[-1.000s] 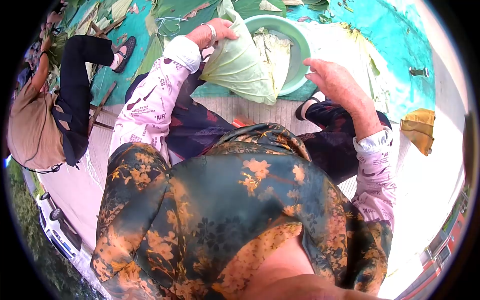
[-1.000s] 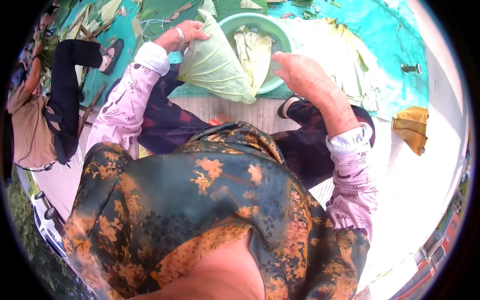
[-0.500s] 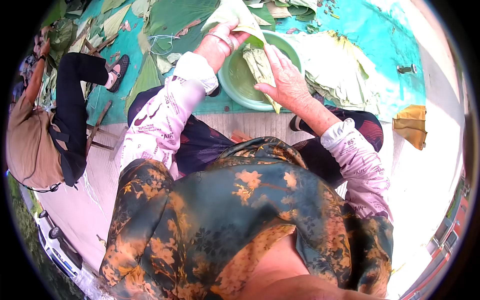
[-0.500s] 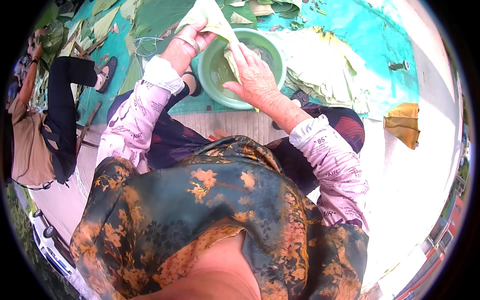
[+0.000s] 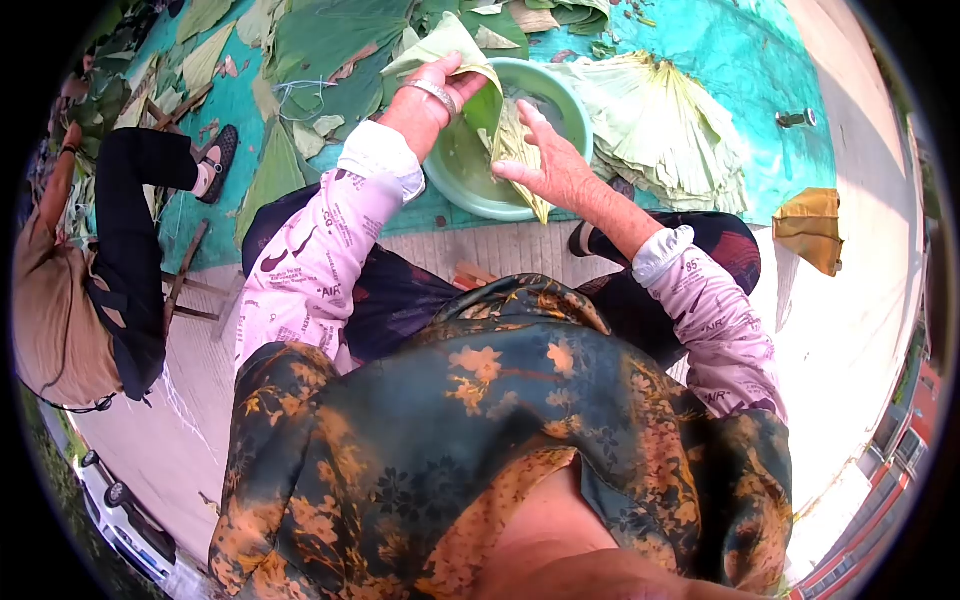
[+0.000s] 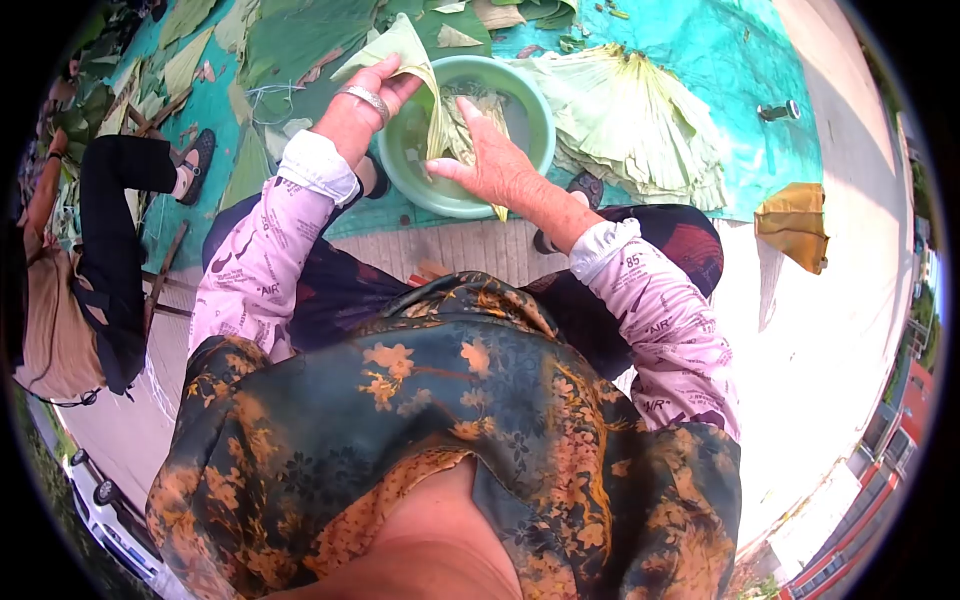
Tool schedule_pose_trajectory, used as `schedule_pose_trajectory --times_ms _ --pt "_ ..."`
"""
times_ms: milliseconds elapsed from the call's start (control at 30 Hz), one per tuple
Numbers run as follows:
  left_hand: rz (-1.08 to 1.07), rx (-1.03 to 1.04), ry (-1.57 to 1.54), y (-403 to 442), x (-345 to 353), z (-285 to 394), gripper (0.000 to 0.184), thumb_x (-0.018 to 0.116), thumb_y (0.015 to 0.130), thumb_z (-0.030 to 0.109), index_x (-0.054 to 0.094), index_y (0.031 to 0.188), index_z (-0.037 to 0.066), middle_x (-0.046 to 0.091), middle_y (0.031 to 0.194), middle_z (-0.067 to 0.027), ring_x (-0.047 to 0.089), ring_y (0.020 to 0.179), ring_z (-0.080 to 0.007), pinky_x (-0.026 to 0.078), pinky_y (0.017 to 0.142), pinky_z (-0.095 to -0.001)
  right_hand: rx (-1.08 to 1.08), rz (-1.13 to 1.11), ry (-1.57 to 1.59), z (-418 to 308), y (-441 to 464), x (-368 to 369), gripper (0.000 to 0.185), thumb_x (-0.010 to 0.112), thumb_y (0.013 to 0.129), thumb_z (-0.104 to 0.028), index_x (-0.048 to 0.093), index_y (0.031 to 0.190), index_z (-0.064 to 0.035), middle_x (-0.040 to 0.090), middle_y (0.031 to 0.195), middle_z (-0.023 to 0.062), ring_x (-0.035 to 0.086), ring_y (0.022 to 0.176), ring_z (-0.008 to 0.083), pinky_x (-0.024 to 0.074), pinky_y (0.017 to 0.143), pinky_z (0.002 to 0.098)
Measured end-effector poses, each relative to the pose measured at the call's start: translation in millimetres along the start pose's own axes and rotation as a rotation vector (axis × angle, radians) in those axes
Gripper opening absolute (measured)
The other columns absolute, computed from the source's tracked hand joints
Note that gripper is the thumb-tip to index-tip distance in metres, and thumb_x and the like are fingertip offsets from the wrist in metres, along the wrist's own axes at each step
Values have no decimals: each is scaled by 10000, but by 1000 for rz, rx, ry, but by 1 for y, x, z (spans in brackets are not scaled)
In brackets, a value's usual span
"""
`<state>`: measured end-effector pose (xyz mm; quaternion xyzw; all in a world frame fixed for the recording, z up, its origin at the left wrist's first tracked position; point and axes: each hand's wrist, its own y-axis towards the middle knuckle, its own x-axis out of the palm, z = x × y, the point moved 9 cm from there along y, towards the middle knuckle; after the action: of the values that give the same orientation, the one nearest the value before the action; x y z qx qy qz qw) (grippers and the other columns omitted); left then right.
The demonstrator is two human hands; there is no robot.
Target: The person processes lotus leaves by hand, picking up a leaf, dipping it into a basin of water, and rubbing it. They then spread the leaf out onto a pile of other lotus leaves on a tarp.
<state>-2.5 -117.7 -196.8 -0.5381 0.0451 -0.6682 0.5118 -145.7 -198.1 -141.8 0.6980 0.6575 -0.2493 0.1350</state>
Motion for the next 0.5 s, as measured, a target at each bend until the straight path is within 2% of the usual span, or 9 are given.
schedule_pose_trajectory --times_ms 67,133,167,233,267,300,333,467,500 --pt "-46 2 26 4 3 -3 324 555 813 27 422 1097 -54 510 1055 -182 519 966 -323 465 873 -453 10 61 89 -7 0 -8 967 655 680 -495 156 1342 3 333 1296 253 405 1162 332 334 967 380" --pt "55 -3 56 2 0 -1 258 556 819 39 451 1039 -45 529 1019 -192 529 947 -312 480 852 -440 -36 134 125 -25 -2 -16 959 669 684 -459 155 1331 28 340 1279 268 397 1167 338 336 966 366" --pt "96 -14 74 21 -15 -2 211 545 835 64 466 994 -50 557 954 -190 557 898 -308 501 821 -431 -14 191 38 -29 -5 -21 949 680 675 -422 173 1311 67 353 1241 296 379 1163 375 329 962 366" --pt "43 -95 66 47 -38 -3 234 539 845 102 474 991 -68 552 975 -213 570 884 -330 522 793 -432 89 160 -67 -25 -12 -25 778 621 678 -145 203 1309 35 433 1141 286 503 984 391 429 810 420" --pt "56 -81 84 41 -33 -2 227 538 845 98 484 985 -72 562 973 -207 575 892 -323 527 787 -422 157 135 -166 -16 -12 -27 566 570 691 -53 332 1202 3 506 1009 239 516 945 383 428 778 437" --pt "32 -88 113 59 -47 1 233 538 846 105 493 992 -71 577 955 -189 579 900 -312 526 790 -413 123 67 -209 -16 -11 -33 411 546 678 -15 419 1068 -1 550 896 211 552 861 374 449 697 438" --pt "14 -77 146 55 -45 3 234 541 846 116 506 990 -65 578 977 -188 575 921 -305 523 794 -399 63 200 -247 -13 -15 -44 324 545 672 -10 452 982 -15 568 817 194 565 792 375 452 646 431" --pt "-25 -97 216 49 -44 8 224 523 855 113 514 1013 -46 575 1019 -182 576 925 -292 513 810 -393 -138 528 -193 -43 -21 -95 308 556 669 -15 481 966 -45 569 810 169 574 765 349 454 615 408" --pt "-21 -86 230 45 -41 5 222 519 856 108 515 1017 -44 574 1025 -180 576 923 -290 512 812 -393 -218 531 -165 -54 -24 -103 305 586 679 -43 495 971 -44 574 790 132 582 751 318 466 614 373"
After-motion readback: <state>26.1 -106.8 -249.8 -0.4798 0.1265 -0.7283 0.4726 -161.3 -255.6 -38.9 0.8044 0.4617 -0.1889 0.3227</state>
